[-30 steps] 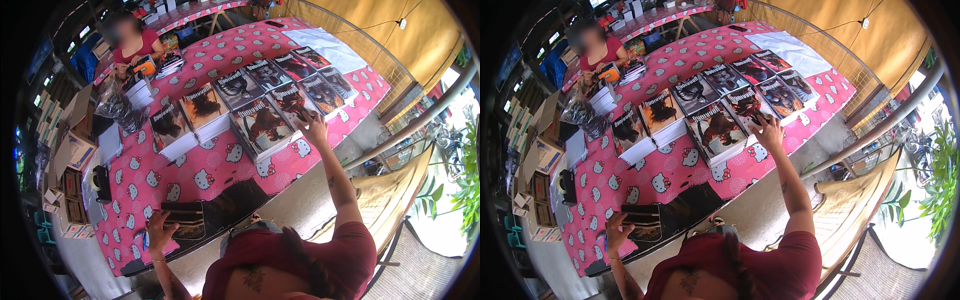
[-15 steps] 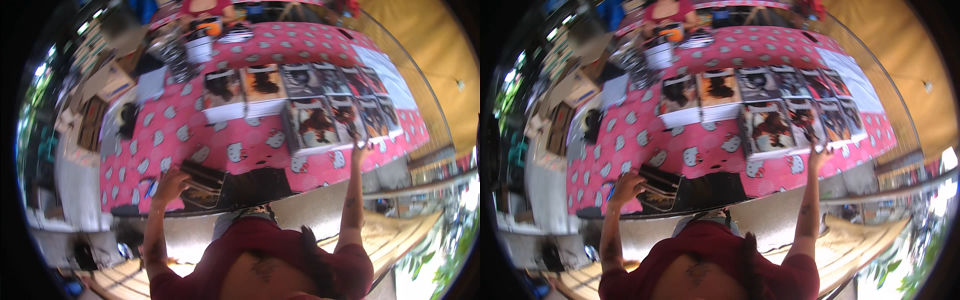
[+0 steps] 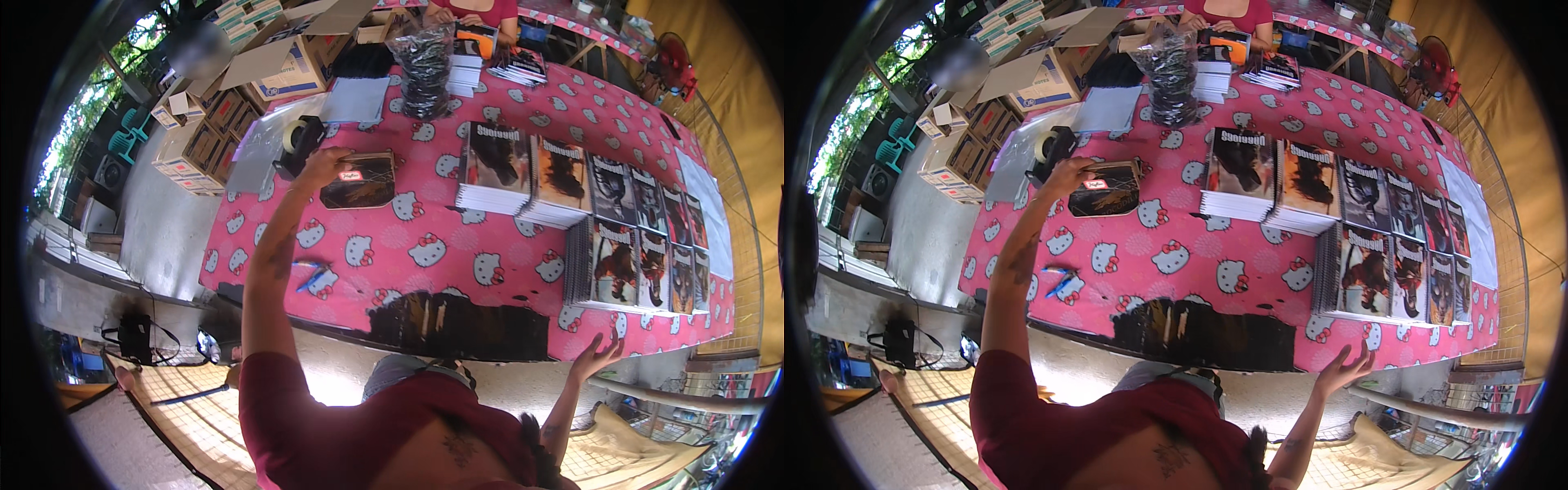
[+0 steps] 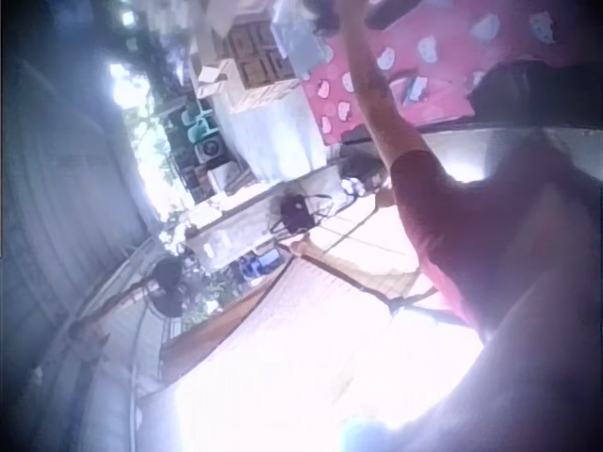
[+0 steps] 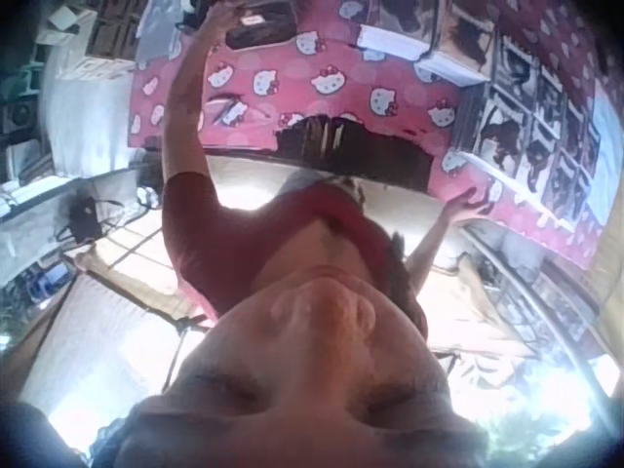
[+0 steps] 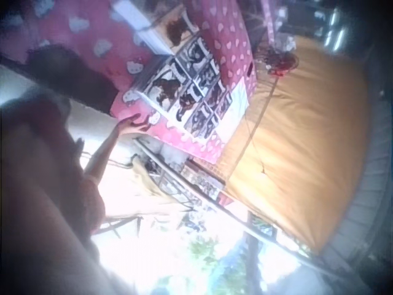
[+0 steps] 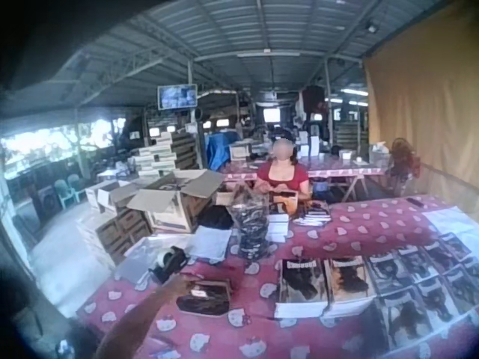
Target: The person organizes and packages spiral-bound books by hand at a table, placing them into plastic bags and sealing them with tape.
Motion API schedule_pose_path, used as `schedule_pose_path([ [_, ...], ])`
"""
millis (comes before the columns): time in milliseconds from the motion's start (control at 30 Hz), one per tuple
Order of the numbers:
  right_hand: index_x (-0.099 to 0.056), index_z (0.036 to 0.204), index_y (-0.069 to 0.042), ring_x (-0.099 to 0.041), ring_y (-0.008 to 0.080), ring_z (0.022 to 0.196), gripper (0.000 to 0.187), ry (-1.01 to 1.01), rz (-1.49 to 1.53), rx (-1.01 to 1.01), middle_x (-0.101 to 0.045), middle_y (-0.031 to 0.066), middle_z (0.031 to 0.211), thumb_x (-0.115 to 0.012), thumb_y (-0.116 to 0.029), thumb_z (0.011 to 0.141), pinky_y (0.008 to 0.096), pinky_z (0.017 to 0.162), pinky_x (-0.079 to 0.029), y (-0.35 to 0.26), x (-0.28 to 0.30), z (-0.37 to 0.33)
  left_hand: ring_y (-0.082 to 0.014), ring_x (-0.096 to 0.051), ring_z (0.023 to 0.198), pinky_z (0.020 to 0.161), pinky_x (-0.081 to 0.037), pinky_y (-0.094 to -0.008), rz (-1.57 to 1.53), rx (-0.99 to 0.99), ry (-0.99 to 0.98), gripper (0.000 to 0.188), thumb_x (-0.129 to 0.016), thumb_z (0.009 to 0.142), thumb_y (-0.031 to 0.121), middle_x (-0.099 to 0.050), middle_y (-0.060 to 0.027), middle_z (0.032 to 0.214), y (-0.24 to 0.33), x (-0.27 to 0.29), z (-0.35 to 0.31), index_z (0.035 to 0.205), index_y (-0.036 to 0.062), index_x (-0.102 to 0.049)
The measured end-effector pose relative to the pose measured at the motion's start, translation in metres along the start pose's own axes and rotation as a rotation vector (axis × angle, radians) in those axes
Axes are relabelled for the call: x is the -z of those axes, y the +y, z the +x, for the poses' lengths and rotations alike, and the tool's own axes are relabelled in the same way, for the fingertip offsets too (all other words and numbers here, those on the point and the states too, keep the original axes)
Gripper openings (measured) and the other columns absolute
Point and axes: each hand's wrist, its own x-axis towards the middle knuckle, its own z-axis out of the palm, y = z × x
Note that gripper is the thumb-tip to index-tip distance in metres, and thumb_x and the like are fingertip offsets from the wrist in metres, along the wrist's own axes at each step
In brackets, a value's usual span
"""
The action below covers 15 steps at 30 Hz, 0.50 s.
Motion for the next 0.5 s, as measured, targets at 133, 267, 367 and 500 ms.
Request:
schedule_pose_path([
  [133,-0.054,0.135,-0.009,-0.042,0.0292,0.129,0.038,-0.006,-0.004,-0.08,-0.036,0.0157,0.142,-0.06,-0.017,0.098,0.0448,0.102,-0.041,-0.047,0.007,-0.047,-0.0333,-0.064,0.109,0.092,-0.038,-0.0669,0.077,0.051,-0.172,0.034,-0.068,0.086,0.034,-0.07,-0.0089,0.109,-0.066,-0.026,0.071,0.116,0.0198,-0.067],
  [267,-0.053,0.135,-0.012,-0.047,0.0257,0.127,0.037,-0.036,-0.097,-0.17,-0.038,0.0106,0.142,-0.058,-0.021,0.1,0.046,0.1,-0.041,-0.077,0.015,-0.1,-0.0339,-0.063,0.112,0.095,-0.033,-0.0736,0.1,0.054,-0.129,0.033,-0.067,0.087,0.035,-0.07,-0.0081,0.11,-0.101,-0.043,0.14,0.118,0.0252,-0.066],
  [367,-0.052,0.135,-0.011,-0.052,0.0259,0.123,0.038,-0.111,-0.133,-0.194,-0.043,0.0084,0.139,-0.059,-0.02,0.099,0.0471,0.099,-0.041,-0.093,0.011,-0.126,-0.0356,-0.061,0.114,0.102,-0.037,-0.0639,0.207,0.142,-0.043,0.04,-0.068,0.087,0.037,-0.067,-0.0114,0.116,-0.1,-0.036,0.15,0.124,0.0254,-0.062],
  [500,-0.054,0.132,-0.01,-0.051,0.0285,0.123,0.038,-0.238,0.002,-0.288,-0.046,0.0108,0.135,-0.062,-0.019,0.097,0.0486,0.099,-0.041,-0.108,-0.014,-0.158,-0.0391,-0.053,0.123,0.104,-0.041,-0.0516,0.191,0.082,0.292,0.061,-0.07,0.086,0.034,-0.054,-0.0198,0.134,-0.096,-0.037,0.119,0.141,0.0175,-0.049],
])
